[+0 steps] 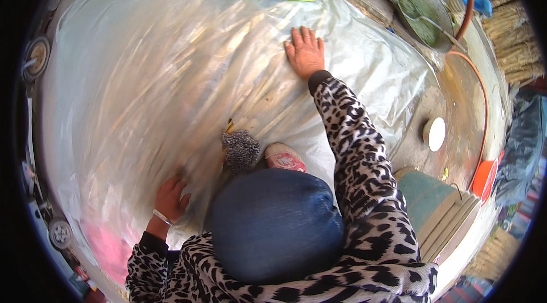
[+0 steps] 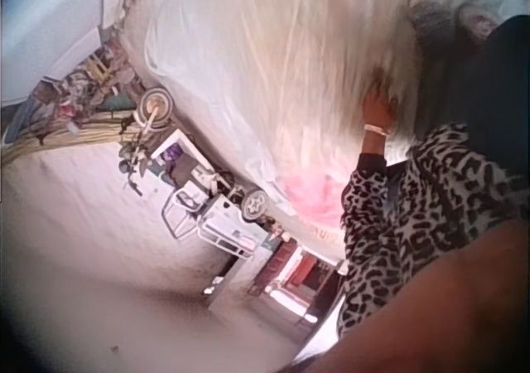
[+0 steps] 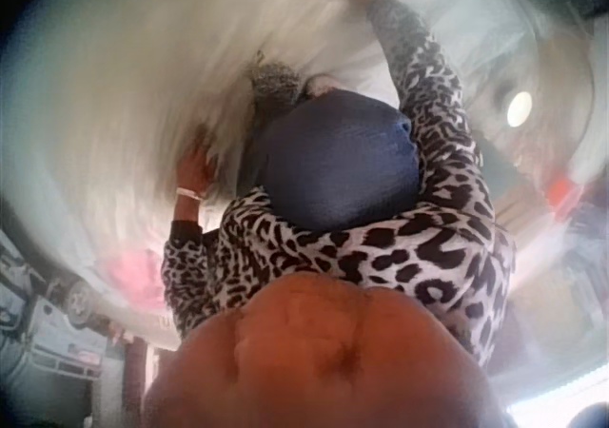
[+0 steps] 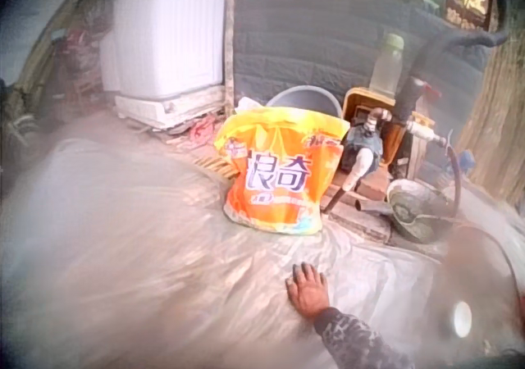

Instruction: The person smooths a large plastic sheet on the floor, then walks to a wood-burning stove. They add dried corn cobs into the stove opening and use a long-handled spatula to adjust the burning material.

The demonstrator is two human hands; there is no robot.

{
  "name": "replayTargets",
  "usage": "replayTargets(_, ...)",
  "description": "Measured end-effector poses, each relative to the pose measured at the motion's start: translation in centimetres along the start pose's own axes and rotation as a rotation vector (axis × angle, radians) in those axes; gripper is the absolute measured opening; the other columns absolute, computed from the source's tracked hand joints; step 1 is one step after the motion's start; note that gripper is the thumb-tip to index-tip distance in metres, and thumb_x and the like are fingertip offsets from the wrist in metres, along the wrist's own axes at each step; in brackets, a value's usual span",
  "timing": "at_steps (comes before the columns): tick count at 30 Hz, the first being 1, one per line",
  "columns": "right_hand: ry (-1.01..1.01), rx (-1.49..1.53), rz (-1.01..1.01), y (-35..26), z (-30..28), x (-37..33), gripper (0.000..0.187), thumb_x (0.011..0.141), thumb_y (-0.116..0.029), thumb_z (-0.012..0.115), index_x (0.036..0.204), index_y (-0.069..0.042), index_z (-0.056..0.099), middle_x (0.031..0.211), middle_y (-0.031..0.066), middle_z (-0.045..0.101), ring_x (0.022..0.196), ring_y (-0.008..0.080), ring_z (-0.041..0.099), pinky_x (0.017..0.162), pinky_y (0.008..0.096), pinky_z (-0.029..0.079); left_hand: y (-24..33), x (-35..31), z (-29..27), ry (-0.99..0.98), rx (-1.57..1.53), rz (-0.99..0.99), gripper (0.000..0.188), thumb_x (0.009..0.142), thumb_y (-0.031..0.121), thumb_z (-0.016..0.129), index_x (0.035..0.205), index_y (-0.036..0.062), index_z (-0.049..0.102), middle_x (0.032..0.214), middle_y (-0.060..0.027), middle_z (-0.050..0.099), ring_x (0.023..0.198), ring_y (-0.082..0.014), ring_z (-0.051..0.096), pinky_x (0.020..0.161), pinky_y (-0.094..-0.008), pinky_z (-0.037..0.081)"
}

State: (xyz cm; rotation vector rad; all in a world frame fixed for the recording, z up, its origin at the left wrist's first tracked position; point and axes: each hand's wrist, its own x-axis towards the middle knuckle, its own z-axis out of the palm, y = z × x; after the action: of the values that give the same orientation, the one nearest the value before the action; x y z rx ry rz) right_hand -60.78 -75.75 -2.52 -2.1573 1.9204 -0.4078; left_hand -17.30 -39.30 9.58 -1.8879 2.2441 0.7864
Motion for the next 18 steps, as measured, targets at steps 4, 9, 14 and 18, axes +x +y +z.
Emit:
replayTargets(4,0.282,0.065,-0.192,-4.0,-1.0,2.0,0.057,0.104,-0.04,0.052,0.152,-0.009,0.047,0.16,0.0228,0.038,0.15,0.0415,0.031,0.121,0.0605,0.022,0.1,0.0,0.0,-0.005,0.013,0.006,0.043,0.084,0.022,0.075,0.123,0.0082,0.064,0.134,-0.0176,0.059,0.124,-0.0383,0.056,0.1,-0.0507,0.047)
replayTargets(9,0.191,-0.032,-0.441,-9.5,1.2,5.6,0.057,0.104,-0.041,0.051,0.153,-0.012,0.046,0.16,0.0198,0.04,0.15,0.0393,0.033,0.121,0.0566,0.024,-0.1,0.1,0.0,-0.006,-0.016,0.013,0.043,0.083,0.022,0.074,0.123,0.0075,0.063,0.133,-0.0177,0.058,0.123,-0.0389,0.055,0.099,-0.0506,0.046)
replayTargets(14,0.089,-0.094,-0.407,-9.5,3.2,5.6,0.058,0.105,-0.048,0.046,0.154,-0.016,0.046,0.161,0.0155,0.041,0.151,0.0361,0.033,0.122,0.0587,0.023,-0.3,-0.9,0.1,-0.005,-0.022,-0.001,0.045,0.082,0.021,0.074,0.123,0.0072,0.063,0.136,-0.0182,0.057,0.124,-0.0396,0.055,0.099,-0.0506,0.046)
replayTargets(18,0.122,-0.125,-0.396,-10.8,2.1,5.7,0.058,0.105,-0.047,0.047,0.152,-0.013,0.047,0.16,0.0175,0.041,0.15,0.039,0.033,0.12,0.0615,0.023,-0.4,-1.5,0.1,0.008,-0.062,-0.043,0.046,0.082,0.02,0.075,0.125,0.0071,0.063,0.139,-0.0188,0.056,0.126,-0.04,0.054,0.102,-0.0512,0.045)
